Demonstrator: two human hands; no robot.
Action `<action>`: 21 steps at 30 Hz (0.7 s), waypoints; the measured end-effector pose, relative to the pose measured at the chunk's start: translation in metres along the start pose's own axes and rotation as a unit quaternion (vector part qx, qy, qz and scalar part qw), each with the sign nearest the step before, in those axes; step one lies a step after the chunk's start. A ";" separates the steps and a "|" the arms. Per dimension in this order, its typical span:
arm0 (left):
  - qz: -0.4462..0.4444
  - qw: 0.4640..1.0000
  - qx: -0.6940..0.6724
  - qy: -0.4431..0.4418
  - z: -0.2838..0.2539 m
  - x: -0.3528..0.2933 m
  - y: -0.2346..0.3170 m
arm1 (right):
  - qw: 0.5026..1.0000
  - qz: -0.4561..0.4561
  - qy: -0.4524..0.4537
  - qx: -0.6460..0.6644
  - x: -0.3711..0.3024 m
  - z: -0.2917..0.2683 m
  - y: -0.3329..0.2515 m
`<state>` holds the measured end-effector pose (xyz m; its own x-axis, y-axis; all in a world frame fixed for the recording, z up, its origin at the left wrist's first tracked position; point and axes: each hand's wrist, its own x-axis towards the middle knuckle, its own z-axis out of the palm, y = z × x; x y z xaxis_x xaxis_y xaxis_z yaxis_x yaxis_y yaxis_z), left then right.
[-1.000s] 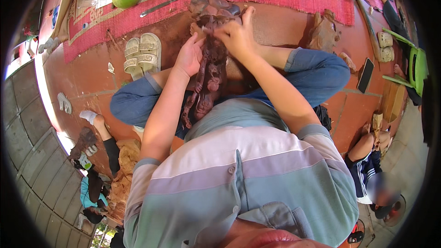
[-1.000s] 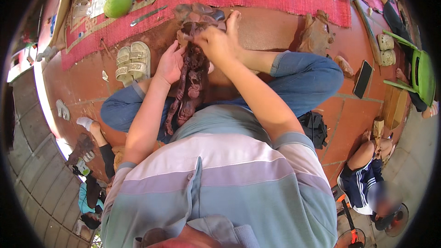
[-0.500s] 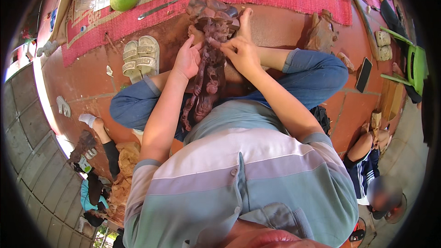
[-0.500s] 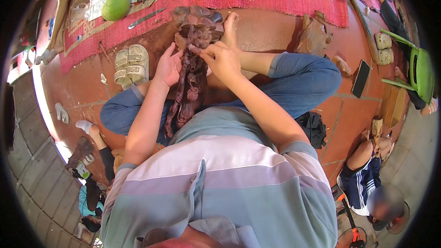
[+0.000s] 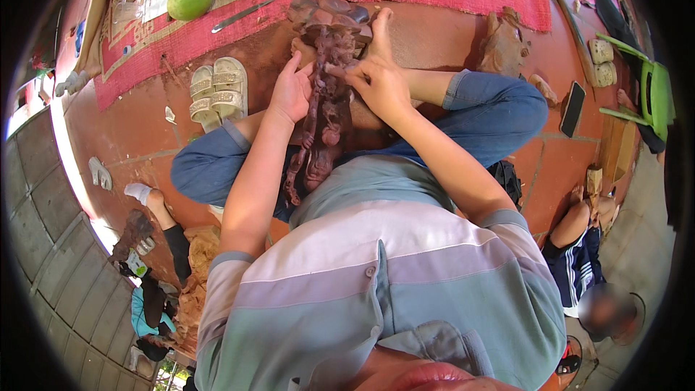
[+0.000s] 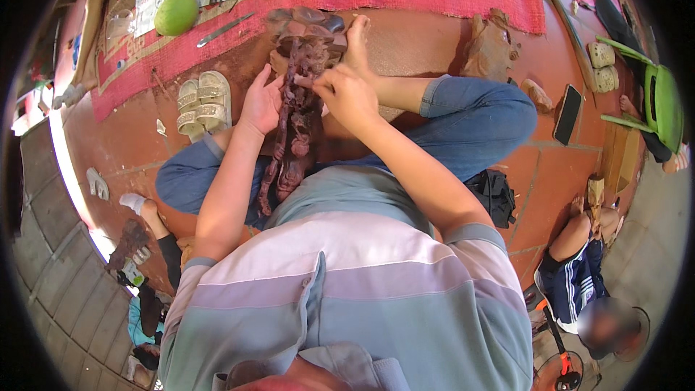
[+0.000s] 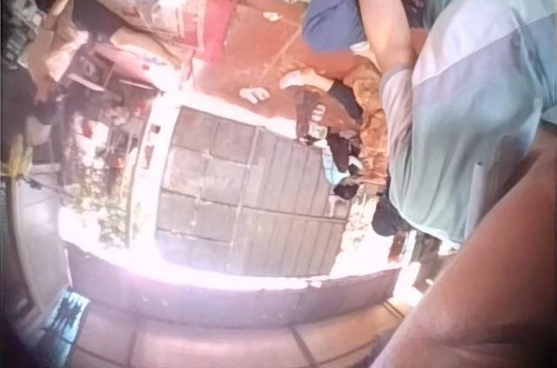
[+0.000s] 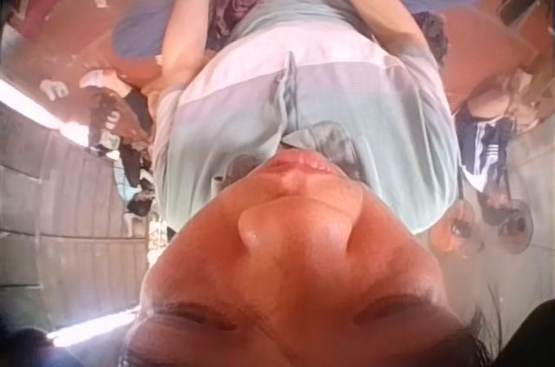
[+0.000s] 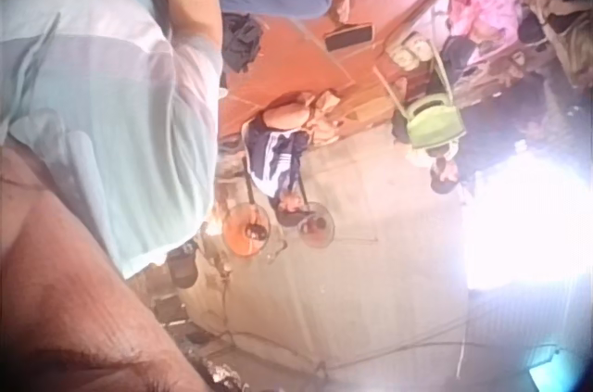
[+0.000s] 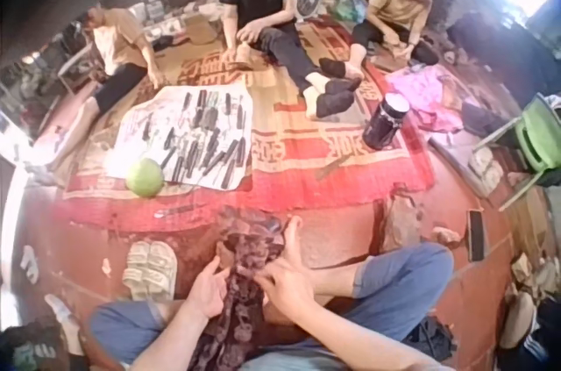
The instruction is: The person sits cross-legged on the floor and carves a dark wooden object using a small knife. They hold the wood in their left hand and use the knife in their right hand to shape the surface, occasionally rotating the object to access different areas.
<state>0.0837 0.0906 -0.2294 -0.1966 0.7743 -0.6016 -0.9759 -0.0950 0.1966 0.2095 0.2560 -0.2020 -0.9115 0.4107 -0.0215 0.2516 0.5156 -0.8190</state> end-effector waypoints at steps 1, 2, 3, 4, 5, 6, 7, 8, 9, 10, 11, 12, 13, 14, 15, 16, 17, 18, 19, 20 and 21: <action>0.005 1.000 0.004 0.018 0.003 0.000 -0.002 | 0.999 -0.033 0.029 -0.013 0.014 0.007 0.001; 0.007 0.999 0.010 0.035 0.009 0.000 -0.003 | 0.999 -0.032 0.038 -0.014 0.024 0.009 0.001; 0.010 0.998 0.016 0.052 0.013 0.000 -0.004 | 0.998 -0.031 0.047 -0.018 0.034 0.009 0.001; 0.011 0.998 0.019 0.067 0.013 0.001 -0.003 | 0.999 -0.004 0.031 -0.005 0.046 0.009 -0.002; 0.012 0.997 0.022 0.071 0.012 0.000 -0.004 | 1.000 0.003 0.025 -0.002 0.045 0.008 -0.004; 0.013 0.997 0.024 0.074 0.012 -0.001 -0.004 | 1.000 0.012 0.018 0.005 0.044 0.008 -0.006; 0.017 0.997 0.022 0.074 0.010 0.000 -0.005 | 1.000 -0.002 0.017 -0.003 0.029 0.002 -0.008; 0.009 0.998 0.015 0.063 0.008 -0.002 -0.005 | 1.000 -0.001 0.010 0.001 0.017 0.000 -0.006; 0.009 0.998 0.017 0.057 0.006 -0.001 -0.003 | 1.000 -0.002 0.004 0.004 0.007 -0.004 -0.004; 0.006 0.998 0.020 0.053 0.005 0.000 -0.003 | 1.000 0.017 -0.005 0.018 -0.004 -0.004 -0.001; 0.002 0.999 0.024 0.049 0.005 0.001 -0.003 | 0.999 0.035 -0.014 0.033 -0.010 -0.004 0.002; 0.000 0.998 0.027 0.059 0.004 0.001 -0.003 | 0.999 0.015 0.000 0.035 -0.004 0.000 0.004; -0.007 0.997 0.034 0.068 0.009 0.003 -0.002 | 0.999 -0.003 0.020 0.036 0.008 0.007 0.007; -0.012 0.996 0.042 0.079 0.011 0.003 -0.001 | 0.998 -0.021 0.040 0.039 0.019 0.012 0.008; -0.018 0.996 0.042 0.078 0.012 0.004 -0.002 | 0.998 -0.023 0.056 0.013 0.026 0.014 0.008; -0.020 0.996 0.042 0.079 0.012 0.004 0.000 | 0.997 -0.028 0.070 -0.010 0.037 0.015 0.003; -0.021 0.996 0.043 0.080 0.012 0.004 0.001 | 0.998 -0.029 0.063 -0.013 0.035 0.012 0.002; -0.014 0.996 0.040 0.079 0.012 0.003 0.000 | 0.998 -0.030 0.055 -0.014 0.030 0.009 0.000; -0.014 0.997 0.039 0.068 0.013 0.001 0.000 | 0.998 -0.032 0.048 -0.015 0.027 0.008 -0.001; -0.015 0.998 0.035 0.056 0.015 -0.001 -0.001 | 1.000 -0.020 0.019 0.009 0.014 0.003 0.007; -0.016 0.998 0.031 0.044 0.016 -0.001 0.000 | 0.999 -0.008 -0.010 0.032 0.002 0.002 0.012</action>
<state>0.0857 0.0998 -0.2159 -0.1762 0.7181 -0.6733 -0.9745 -0.0308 0.2221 0.2099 0.2620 -0.2133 -0.9219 0.3870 -0.0187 0.2155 0.4720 -0.8548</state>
